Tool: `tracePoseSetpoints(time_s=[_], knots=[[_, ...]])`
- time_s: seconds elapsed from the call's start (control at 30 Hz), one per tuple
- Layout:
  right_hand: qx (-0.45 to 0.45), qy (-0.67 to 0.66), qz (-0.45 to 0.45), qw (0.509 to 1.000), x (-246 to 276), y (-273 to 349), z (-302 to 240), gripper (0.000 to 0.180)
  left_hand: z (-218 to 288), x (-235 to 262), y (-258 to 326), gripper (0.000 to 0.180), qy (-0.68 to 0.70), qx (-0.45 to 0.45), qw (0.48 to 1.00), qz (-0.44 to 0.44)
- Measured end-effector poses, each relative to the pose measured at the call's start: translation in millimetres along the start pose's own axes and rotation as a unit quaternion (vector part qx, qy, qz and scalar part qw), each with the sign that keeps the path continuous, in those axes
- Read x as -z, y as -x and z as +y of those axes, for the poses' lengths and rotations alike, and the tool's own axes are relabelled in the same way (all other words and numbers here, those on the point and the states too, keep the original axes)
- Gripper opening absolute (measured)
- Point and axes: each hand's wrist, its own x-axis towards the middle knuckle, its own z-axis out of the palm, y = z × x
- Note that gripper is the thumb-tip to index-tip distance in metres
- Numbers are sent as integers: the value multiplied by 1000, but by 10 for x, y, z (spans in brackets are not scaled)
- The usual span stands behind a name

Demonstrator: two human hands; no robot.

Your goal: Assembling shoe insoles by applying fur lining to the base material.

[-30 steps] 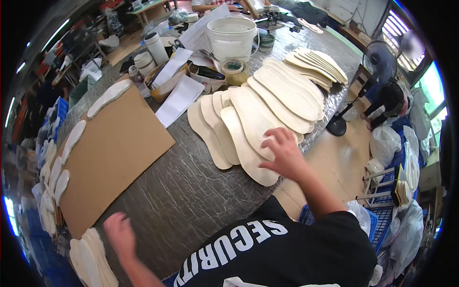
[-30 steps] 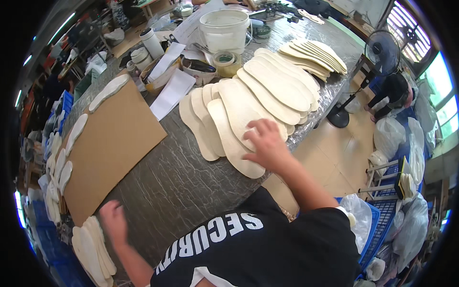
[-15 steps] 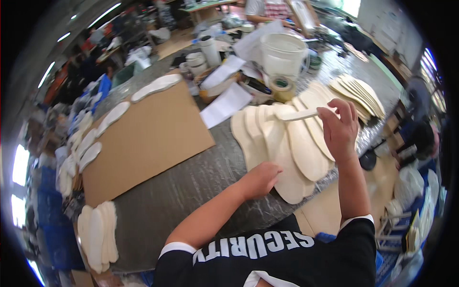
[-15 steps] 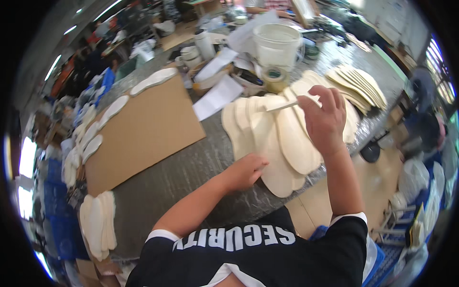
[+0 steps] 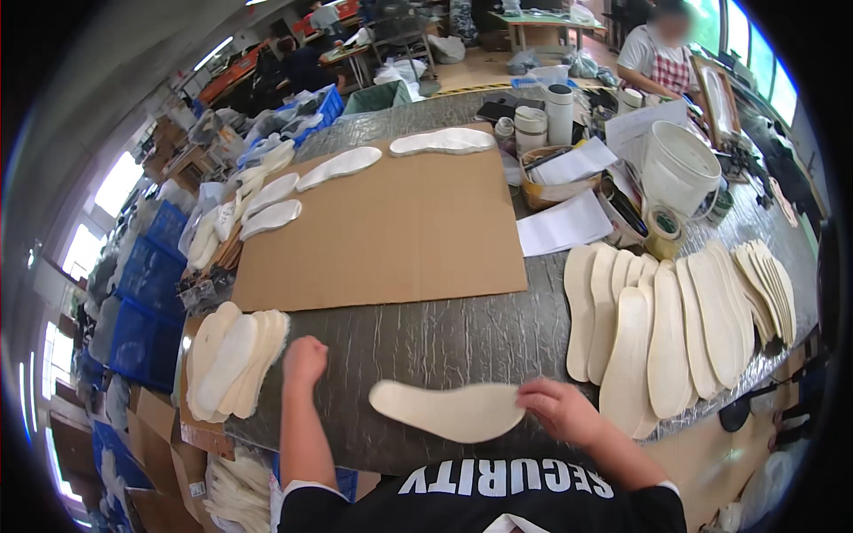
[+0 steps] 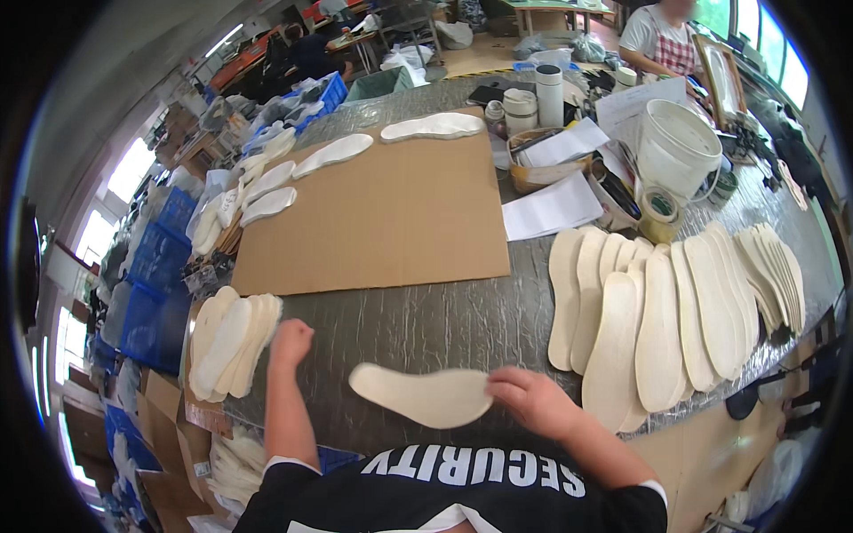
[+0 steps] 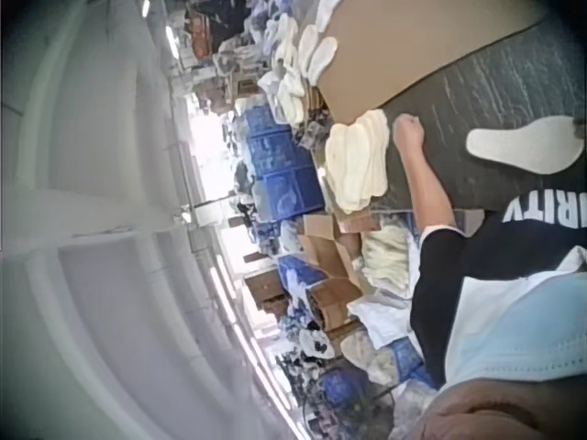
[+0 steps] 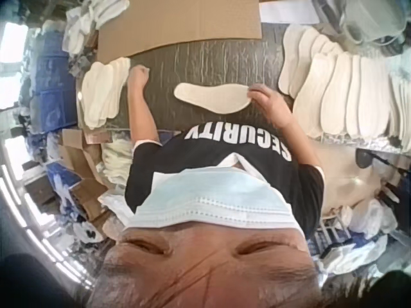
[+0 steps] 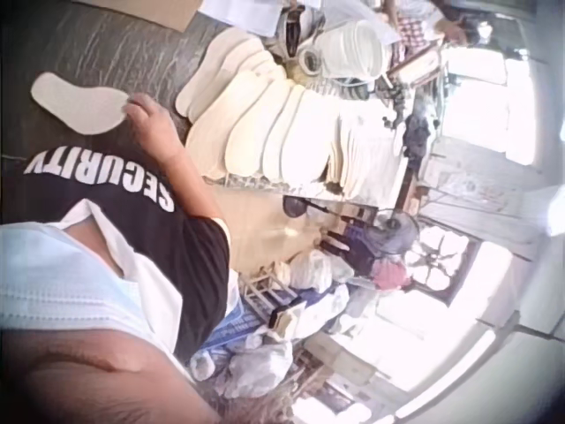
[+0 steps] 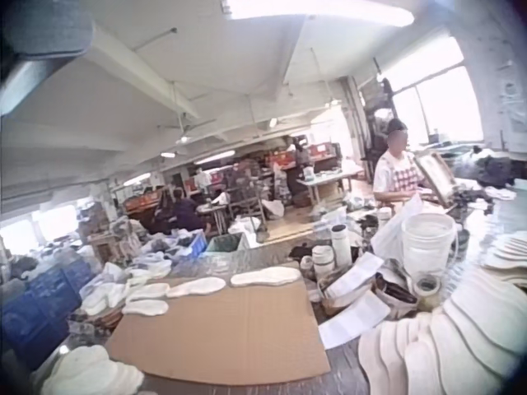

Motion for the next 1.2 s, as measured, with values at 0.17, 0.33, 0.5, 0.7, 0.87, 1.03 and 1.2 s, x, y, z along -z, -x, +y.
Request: tracePoseSetpoints(time_s=[0.17, 0.33, 0.5, 0.7, 0.87, 1.03, 1.2], knots=[[-59, 180, -50, 981, -168, 74, 41, 39, 549, 359, -446, 12, 66, -118, 986, 95], [-84, 147, -67, 983, -357, -124, 69, 41, 1920, -41, -1500, 8, 27, -397, 895, 201], [-118, 76, -15, 990, -422, -19, 266, 39, 3084, -469, -2405, 16, -52, -367, 913, 169], [-112, 61, -42, 991, -430, -4, 336, 37, 3464, -740, -3195, 31, -221, -379, 874, 206], [-126, 82, -51, 987, -436, 64, 326, 31, 3680, -661, -2950, 30, -210, -383, 880, 185], [-84, 99, -94, 987, -436, 38, 321, 34, 3309, -367, -1781, 22, -239, -463, 853, 33], [-48, 73, -73, 993, -431, 42, 315, 54, 3188, -216, -772, 12, -58, -515, 822, -234]])
